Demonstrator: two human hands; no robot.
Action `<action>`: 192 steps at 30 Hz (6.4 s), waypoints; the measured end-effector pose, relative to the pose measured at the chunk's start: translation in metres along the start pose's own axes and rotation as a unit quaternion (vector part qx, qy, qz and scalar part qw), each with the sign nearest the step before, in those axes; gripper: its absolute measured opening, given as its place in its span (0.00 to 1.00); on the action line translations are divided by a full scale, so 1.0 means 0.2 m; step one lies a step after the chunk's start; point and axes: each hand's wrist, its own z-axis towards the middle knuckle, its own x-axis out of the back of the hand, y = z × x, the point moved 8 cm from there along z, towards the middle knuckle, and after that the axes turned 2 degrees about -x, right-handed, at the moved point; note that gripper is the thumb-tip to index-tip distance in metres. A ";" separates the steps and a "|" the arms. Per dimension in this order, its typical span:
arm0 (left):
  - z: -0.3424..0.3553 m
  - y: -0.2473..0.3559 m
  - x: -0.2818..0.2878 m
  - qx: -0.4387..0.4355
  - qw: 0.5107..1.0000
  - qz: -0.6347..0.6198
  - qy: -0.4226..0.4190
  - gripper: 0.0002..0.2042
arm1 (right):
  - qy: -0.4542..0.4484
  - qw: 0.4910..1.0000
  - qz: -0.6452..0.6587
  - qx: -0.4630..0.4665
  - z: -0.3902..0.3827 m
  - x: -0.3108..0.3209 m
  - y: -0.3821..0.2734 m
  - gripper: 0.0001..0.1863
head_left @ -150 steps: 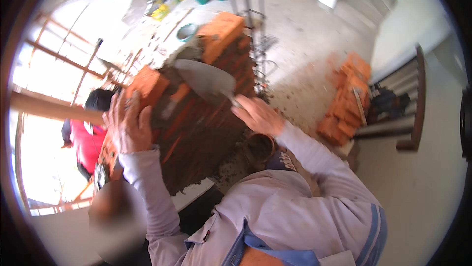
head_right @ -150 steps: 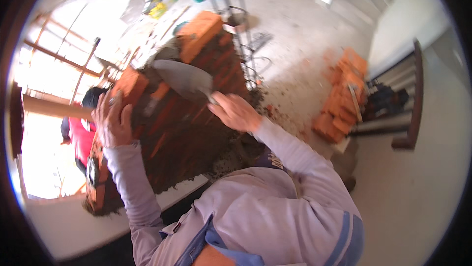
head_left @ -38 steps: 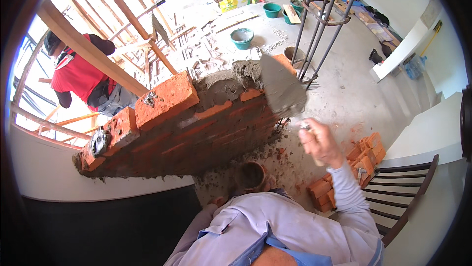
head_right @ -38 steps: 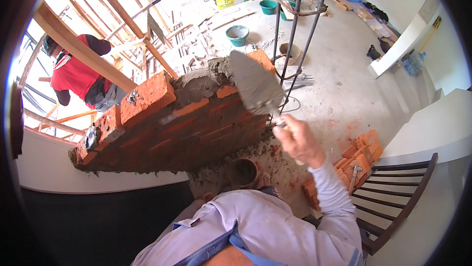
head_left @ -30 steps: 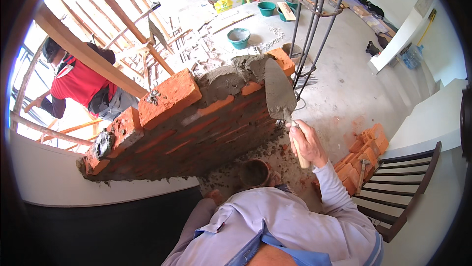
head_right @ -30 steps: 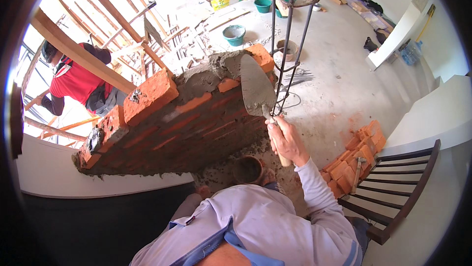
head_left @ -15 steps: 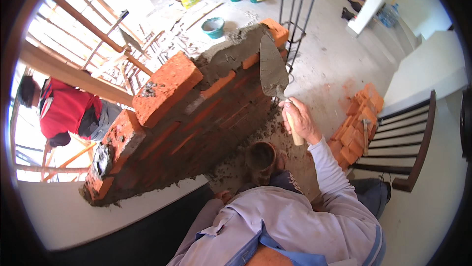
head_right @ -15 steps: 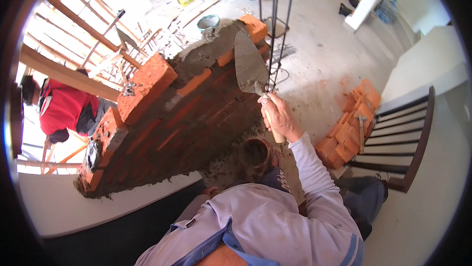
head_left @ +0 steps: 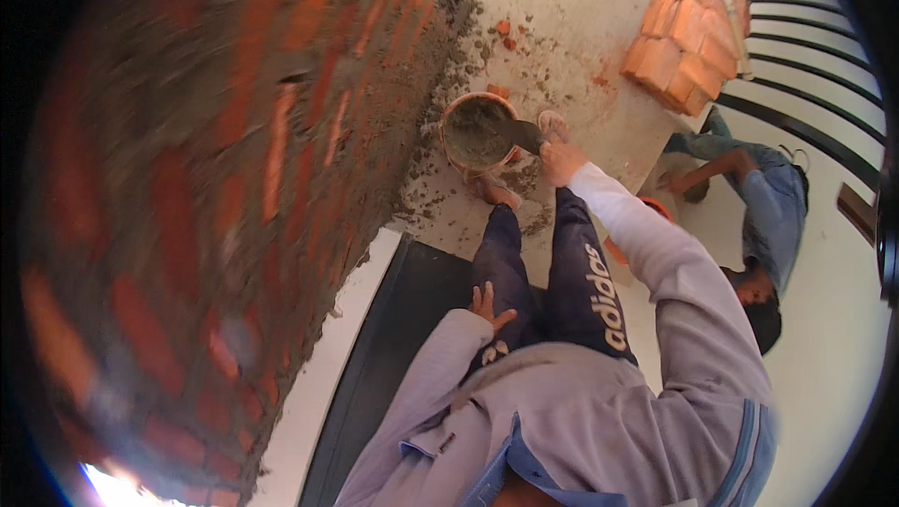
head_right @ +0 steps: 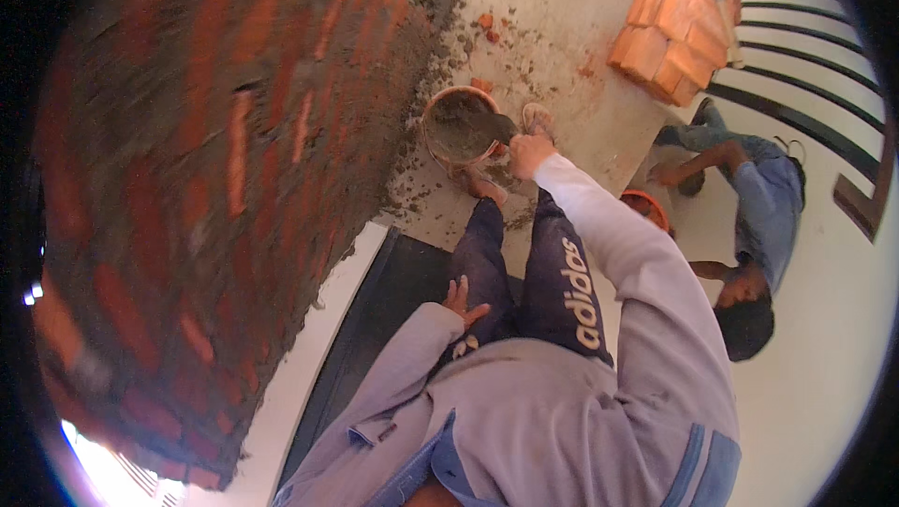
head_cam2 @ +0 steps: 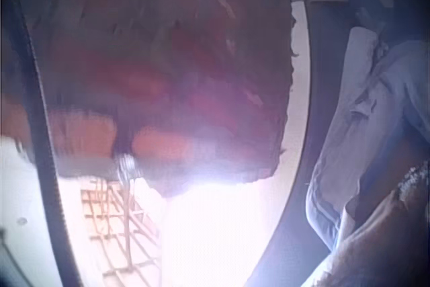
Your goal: The person builds a brick wall by applying mortar with a trowel, placing bricks onto the mortar, and tapping them into place with a tool.
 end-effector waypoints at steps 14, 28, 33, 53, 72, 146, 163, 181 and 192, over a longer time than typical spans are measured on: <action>0.45 0.03 -0.04 0.042 0.989 0.021 0.137 0.38 | -0.092 0.979 0.175 0.040 0.99 -1.16 -0.28 0.12; 0.48 0.04 -0.04 0.023 0.986 -0.002 0.166 0.36 | -0.240 0.662 0.697 -0.135 0.43 -1.07 -0.21 0.16; 0.51 0.12 0.03 0.013 0.987 0.013 0.160 0.35 | 0.083 0.982 0.118 0.121 0.95 -0.89 -0.08 0.15; 0.49 0.05 0.07 -0.007 0.987 0.009 0.163 0.35 | 0.042 0.975 0.214 0.040 0.92 -1.00 -0.19 0.16; 0.38 0.05 0.25 -0.037 0.975 -0.009 0.218 0.35 | 0.049 0.913 0.317 0.250 0.00 -0.05 0.03 0.11; -0.38 -0.65 0.53 -0.049 0.919 -0.309 0.241 0.28 | 0.353 0.859 0.370 -0.013 -0.96 0.92 0.04 0.14; 0.20 1.28 0.47 -0.010 0.908 -0.417 0.051 0.23 | 0.427 0.777 0.282 -0.368 0.31 0.29 2.04 0.23; 0.37 0.97 0.57 0.070 0.880 -0.456 0.116 0.23 | 0.330 0.506 0.751 -0.265 0.19 0.24 1.79 0.12; 0.34 1.00 0.77 -0.165 0.899 -0.371 0.166 0.24 | 0.167 0.628 0.747 -0.137 -0.31 0.64 0.99 0.08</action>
